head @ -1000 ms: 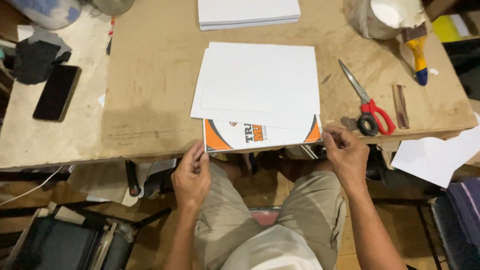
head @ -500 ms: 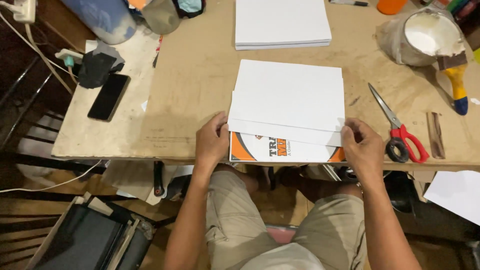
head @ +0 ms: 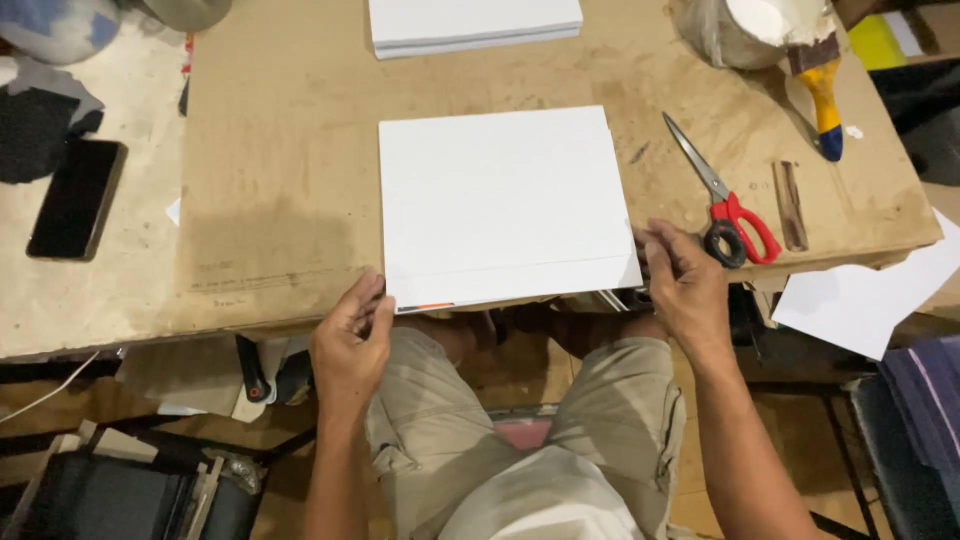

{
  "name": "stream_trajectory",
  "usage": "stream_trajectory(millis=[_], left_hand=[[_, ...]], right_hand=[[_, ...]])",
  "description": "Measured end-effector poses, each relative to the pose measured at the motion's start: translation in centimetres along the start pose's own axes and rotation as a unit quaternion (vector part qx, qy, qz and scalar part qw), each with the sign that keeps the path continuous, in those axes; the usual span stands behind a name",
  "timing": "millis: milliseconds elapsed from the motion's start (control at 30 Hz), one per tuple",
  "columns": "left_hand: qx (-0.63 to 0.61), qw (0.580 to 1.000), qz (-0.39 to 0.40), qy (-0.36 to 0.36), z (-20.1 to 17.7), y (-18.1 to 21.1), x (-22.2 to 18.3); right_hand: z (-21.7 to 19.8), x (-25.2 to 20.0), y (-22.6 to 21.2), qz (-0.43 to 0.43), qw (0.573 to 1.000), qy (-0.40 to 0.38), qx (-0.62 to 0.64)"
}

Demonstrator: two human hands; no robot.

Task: Manually binding paper documents by aligning sheets, applying glue to the spine with a brush, and trimming edges with scissors.

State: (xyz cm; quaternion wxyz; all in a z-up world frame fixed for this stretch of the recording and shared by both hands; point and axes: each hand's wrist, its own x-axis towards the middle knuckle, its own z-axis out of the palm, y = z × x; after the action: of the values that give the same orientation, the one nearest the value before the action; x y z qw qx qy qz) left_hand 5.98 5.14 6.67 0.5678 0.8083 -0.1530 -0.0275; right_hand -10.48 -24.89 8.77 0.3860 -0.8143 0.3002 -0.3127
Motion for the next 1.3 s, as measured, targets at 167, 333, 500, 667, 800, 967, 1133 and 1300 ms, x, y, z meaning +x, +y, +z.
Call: stream_trajectory(millis=[167, 333, 500, 667, 800, 967, 1133, 1300], left_hand=[[0.030, 0.999, -0.015, 0.004, -0.4, -0.1, -0.7], [0.046, 0.999, -0.007, 0.022, 0.5, -0.3, -1.0], [0.043, 0.999, -0.007, 0.033, 0.7, 0.1, -0.9], [0.019, 0.999, 0.003, 0.049, 1.0, 0.0, -1.1], [0.014, 0.997, 0.009, 0.070, 1.0, -1.0, -0.6], [0.000, 0.998, -0.029, 0.058, 0.4, 0.0, -0.8], [0.066, 0.997, -0.012, 0.025, 0.8, -0.7, -0.1], [0.150, 0.988, 0.008, -0.035, 1.3, -0.5, 0.3]], right_hand=[[-1.5, -2.3, 0.9, 0.024, 0.999, -0.001, -0.035], [-0.8, -2.7, 1.6, 0.060, 0.998, 0.003, -0.018], [-0.5, -2.0, 1.7, 0.053, 0.998, 0.004, -0.033], [-0.3, -2.6, 1.8, 0.034, 0.999, 0.017, -0.001], [-0.1, -2.5, 3.9, -0.008, 1.000, 0.013, 0.001], [-0.6, -2.3, 2.0, 0.010, 0.999, -0.013, 0.030], [-0.3, -1.5, 2.1, 0.002, 1.000, -0.016, 0.023], [-0.3, -0.9, 3.4, -0.071, 0.995, -0.047, -0.059]])
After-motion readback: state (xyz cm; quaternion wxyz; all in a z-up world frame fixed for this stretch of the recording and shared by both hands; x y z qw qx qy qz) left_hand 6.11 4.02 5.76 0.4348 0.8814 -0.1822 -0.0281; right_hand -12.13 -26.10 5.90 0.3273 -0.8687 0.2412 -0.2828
